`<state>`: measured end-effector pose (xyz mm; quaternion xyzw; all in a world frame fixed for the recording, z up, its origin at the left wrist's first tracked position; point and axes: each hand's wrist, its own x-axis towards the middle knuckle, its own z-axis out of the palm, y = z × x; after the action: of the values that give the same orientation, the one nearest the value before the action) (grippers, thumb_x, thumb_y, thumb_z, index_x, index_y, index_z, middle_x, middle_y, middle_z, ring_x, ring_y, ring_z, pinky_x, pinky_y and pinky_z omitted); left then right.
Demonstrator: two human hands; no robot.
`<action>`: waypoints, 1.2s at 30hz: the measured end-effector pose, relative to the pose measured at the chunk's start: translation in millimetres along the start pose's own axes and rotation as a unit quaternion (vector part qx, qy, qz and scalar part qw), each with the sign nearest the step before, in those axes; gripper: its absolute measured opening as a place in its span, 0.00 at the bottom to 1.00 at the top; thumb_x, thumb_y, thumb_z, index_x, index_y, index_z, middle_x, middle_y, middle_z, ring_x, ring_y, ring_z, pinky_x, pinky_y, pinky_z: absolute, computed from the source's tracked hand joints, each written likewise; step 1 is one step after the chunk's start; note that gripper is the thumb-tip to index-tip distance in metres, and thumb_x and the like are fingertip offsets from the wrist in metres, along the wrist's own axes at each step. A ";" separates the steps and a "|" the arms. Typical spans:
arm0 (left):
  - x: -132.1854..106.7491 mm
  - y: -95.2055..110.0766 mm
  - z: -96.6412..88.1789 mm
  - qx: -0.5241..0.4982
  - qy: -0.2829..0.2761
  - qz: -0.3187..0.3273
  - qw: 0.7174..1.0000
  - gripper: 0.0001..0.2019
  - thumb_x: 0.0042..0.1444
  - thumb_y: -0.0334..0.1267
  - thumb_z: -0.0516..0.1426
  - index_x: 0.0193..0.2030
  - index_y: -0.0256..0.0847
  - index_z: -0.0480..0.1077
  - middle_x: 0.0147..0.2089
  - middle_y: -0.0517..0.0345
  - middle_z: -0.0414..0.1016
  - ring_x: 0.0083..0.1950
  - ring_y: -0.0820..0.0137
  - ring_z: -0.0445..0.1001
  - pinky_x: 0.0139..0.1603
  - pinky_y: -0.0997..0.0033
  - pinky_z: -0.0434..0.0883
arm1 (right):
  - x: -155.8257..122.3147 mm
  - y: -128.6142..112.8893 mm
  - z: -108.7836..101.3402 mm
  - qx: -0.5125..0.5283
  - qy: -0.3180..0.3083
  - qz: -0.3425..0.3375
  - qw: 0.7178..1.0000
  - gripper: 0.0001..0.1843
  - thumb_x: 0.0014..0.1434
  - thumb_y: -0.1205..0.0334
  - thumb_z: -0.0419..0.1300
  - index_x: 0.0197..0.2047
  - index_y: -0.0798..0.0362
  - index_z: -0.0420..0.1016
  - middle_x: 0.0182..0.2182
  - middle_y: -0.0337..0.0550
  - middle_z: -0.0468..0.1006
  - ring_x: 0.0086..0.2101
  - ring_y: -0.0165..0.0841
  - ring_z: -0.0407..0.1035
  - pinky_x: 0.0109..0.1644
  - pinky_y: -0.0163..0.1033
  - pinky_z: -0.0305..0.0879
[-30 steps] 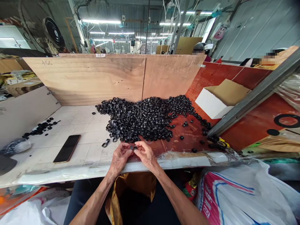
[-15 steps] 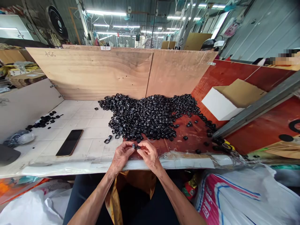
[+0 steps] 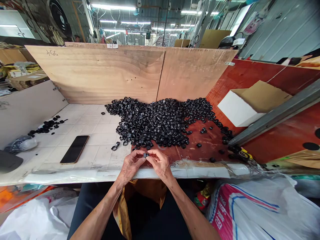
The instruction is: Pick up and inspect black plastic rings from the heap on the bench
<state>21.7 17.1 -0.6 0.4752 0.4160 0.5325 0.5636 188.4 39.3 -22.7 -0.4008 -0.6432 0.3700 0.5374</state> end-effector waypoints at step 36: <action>-1.2 1.0 2.6 -0.021 0.005 0.014 1.000 0.15 0.55 0.44 0.69 0.43 0.39 0.75 0.40 0.56 0.82 0.41 0.66 0.80 0.47 0.66 0.78 | -2.3 -19.8 -3.0 -0.106 -0.016 -0.059 0.993 0.09 0.64 0.56 0.60 0.40 0.50 0.79 0.31 0.42 0.78 0.31 0.35 0.72 0.35 0.37 0.68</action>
<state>23.9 15.7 0.9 0.4664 0.4010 0.5516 0.5634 189.3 29.4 -5.2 -0.4107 -0.7096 0.2736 0.5029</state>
